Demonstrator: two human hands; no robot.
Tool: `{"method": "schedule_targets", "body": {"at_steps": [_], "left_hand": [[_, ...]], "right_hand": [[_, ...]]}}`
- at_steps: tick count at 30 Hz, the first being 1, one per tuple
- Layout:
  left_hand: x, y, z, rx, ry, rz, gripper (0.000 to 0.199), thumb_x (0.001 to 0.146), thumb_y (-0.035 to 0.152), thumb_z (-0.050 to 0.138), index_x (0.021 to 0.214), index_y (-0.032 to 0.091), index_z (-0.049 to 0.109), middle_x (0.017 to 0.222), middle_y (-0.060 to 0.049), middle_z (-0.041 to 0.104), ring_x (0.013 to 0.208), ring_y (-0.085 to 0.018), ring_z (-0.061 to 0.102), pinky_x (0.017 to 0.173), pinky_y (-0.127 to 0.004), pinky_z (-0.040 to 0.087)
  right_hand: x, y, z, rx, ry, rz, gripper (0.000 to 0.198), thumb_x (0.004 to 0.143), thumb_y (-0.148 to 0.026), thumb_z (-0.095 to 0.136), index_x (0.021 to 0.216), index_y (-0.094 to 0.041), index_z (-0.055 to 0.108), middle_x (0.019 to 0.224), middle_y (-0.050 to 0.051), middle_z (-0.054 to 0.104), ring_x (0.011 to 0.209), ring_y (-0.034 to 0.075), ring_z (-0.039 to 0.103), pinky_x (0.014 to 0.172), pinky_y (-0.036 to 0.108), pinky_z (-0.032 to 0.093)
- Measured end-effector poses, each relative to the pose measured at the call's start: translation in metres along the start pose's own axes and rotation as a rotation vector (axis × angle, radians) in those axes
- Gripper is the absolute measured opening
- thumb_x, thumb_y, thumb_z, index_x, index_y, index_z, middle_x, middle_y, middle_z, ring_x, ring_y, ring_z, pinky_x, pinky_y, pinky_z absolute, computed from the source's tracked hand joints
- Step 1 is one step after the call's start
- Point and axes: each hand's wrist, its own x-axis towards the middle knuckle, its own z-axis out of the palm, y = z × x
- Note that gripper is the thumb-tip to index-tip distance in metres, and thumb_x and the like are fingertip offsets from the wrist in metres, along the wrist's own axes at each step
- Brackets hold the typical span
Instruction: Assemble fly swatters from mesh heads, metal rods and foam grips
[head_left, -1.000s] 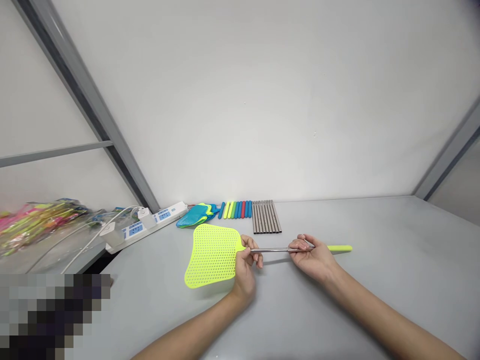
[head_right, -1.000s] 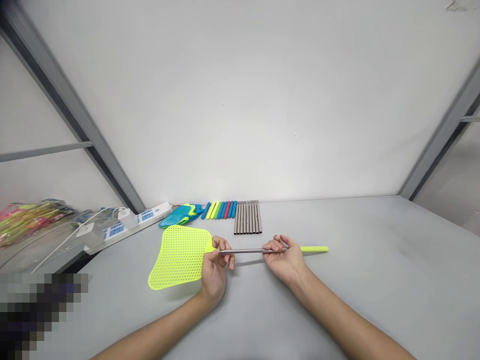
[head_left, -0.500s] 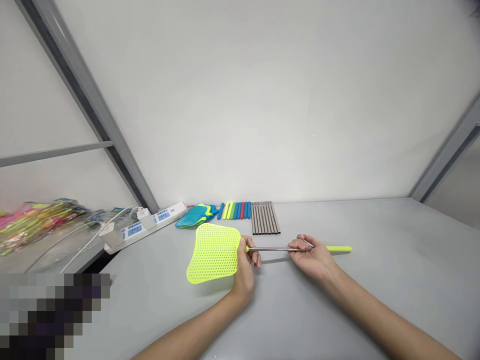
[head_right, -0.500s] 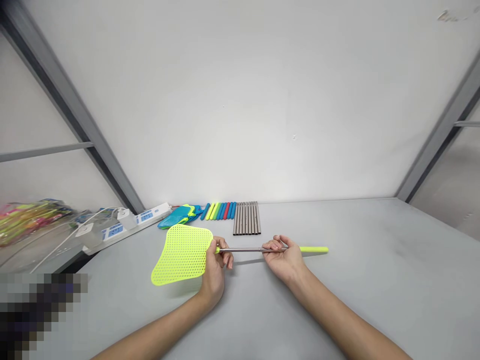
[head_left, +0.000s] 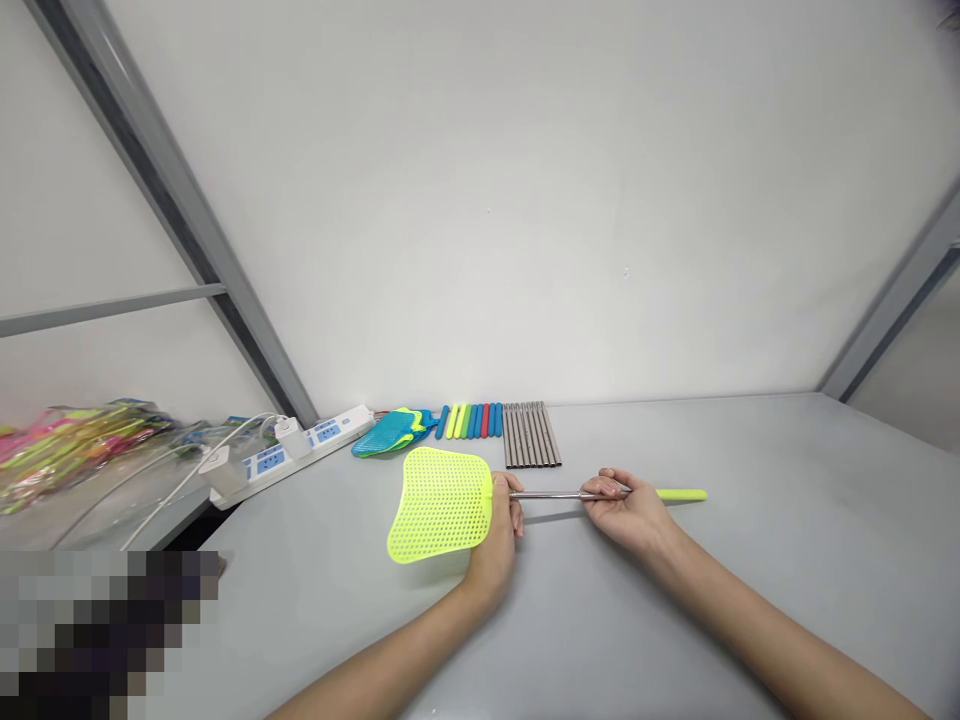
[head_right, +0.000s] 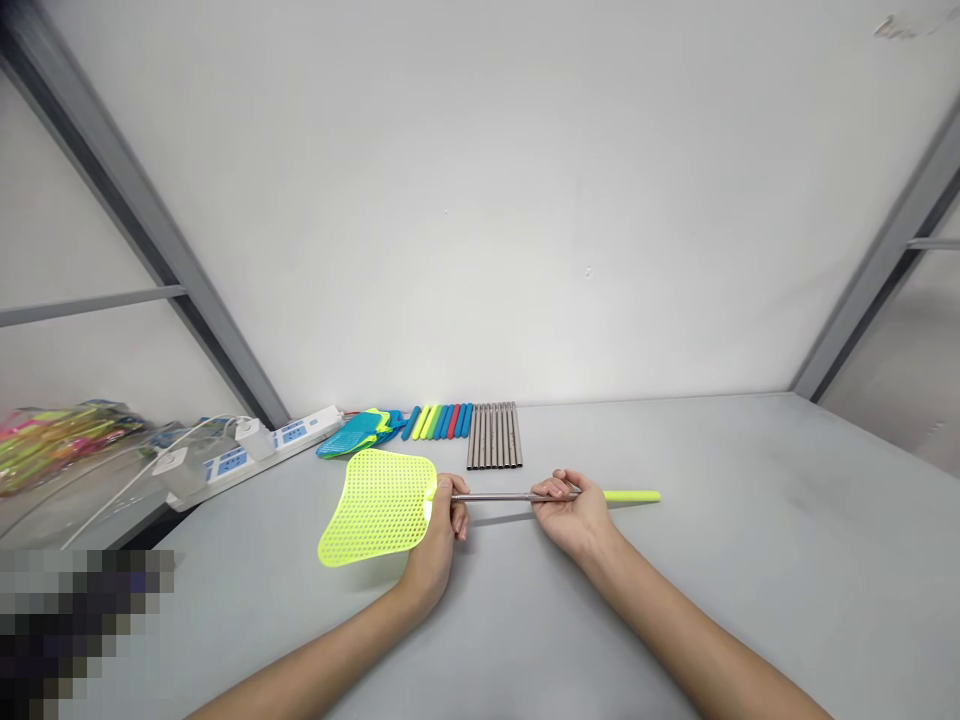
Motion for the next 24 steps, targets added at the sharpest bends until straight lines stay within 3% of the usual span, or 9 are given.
{"method": "schedule_targets", "body": {"at_steps": [24], "left_hand": [[0.0034, -0.0046, -0.0039, 0.084, -0.043, -0.021, 0.03, 0.077, 0.046, 0.036, 0.067, 0.019, 0.043, 0.046, 0.006, 0.03, 0.042, -0.008, 0.03, 0.046, -0.019, 0.026]], "right_hand": [[-0.0012, -0.0011, 0.0019, 0.02, 0.069, 0.011, 0.017, 0.073, -0.006, 0.027, 0.063, -0.019, 0.023, 0.042, -0.008, 0.018, 0.033, 0.005, 0.026, 0.034, 0.017, 0.032]]}}
